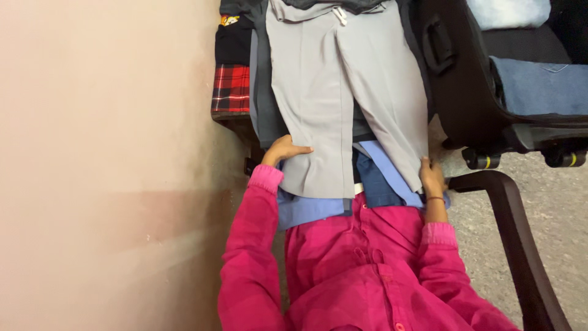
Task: The person folds a pair of jeans, a pair of trousers, and a t-shirt by hand and places the folded jeans into an open suitcase.
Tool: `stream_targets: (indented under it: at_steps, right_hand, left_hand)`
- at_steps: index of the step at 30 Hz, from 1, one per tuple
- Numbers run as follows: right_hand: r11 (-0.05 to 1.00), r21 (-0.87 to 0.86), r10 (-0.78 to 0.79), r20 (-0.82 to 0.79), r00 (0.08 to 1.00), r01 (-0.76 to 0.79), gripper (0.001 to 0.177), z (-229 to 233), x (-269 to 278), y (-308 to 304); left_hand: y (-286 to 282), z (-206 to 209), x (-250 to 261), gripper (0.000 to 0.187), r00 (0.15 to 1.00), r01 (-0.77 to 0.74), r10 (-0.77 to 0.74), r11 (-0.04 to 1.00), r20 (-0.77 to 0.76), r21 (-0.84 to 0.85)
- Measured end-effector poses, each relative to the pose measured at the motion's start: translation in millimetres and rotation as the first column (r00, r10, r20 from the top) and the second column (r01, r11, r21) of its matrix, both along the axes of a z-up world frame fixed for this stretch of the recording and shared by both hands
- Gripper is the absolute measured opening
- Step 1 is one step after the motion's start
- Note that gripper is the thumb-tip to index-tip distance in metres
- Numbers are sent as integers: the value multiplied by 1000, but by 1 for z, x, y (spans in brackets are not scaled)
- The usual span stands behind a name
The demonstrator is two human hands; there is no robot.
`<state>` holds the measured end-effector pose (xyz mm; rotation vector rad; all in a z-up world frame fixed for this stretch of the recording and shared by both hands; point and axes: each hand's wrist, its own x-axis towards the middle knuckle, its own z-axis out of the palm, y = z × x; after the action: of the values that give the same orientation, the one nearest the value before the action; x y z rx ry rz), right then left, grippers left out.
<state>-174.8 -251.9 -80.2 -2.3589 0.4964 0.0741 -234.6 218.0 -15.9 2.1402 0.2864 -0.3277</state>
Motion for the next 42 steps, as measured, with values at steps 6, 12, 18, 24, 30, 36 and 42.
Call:
stream_targets:
  at_steps: [6, 12, 18, 24, 30, 36, 42]
  right_hand:
    - [996, -70, 69, 151, 986, -59, 67, -3, -7, -18]
    - [854, -513, 238, 244, 940, -83, 39, 28, -25, -8]
    - [770, -634, 484, 515, 708, -65, 36, 156, -54, 58]
    - [777, -174, 547, 664, 511, -605, 37, 188, -123, 172]
    - [727, -30, 562, 599, 571, -686, 39, 204, -151, 198]
    - [692, 38, 507, 686, 522, -721, 35, 208, -157, 195]
    - [652, 21, 540, 688, 484, -758, 32, 211, -169, 203]
  left_hand:
    - [-47, 18, -55, 86, 943, -192, 179, 981, 282, 20]
    - [-65, 109, -121, 111, 986, -121, 71, 927, 152, 354]
    - [-101, 167, -141, 41, 916, -205, 89, 942, 390, 266]
    - [-118, 137, -142, 32, 806, 65, -165, 979, 569, 192]
    - [-106, 125, -135, 30, 951, 47, -110, 975, 288, 217]
    - [-103, 132, -133, 37, 931, 30, -94, 983, 352, 184]
    - [-95, 109, -123, 40, 957, -31, 82, 983, 277, -183]
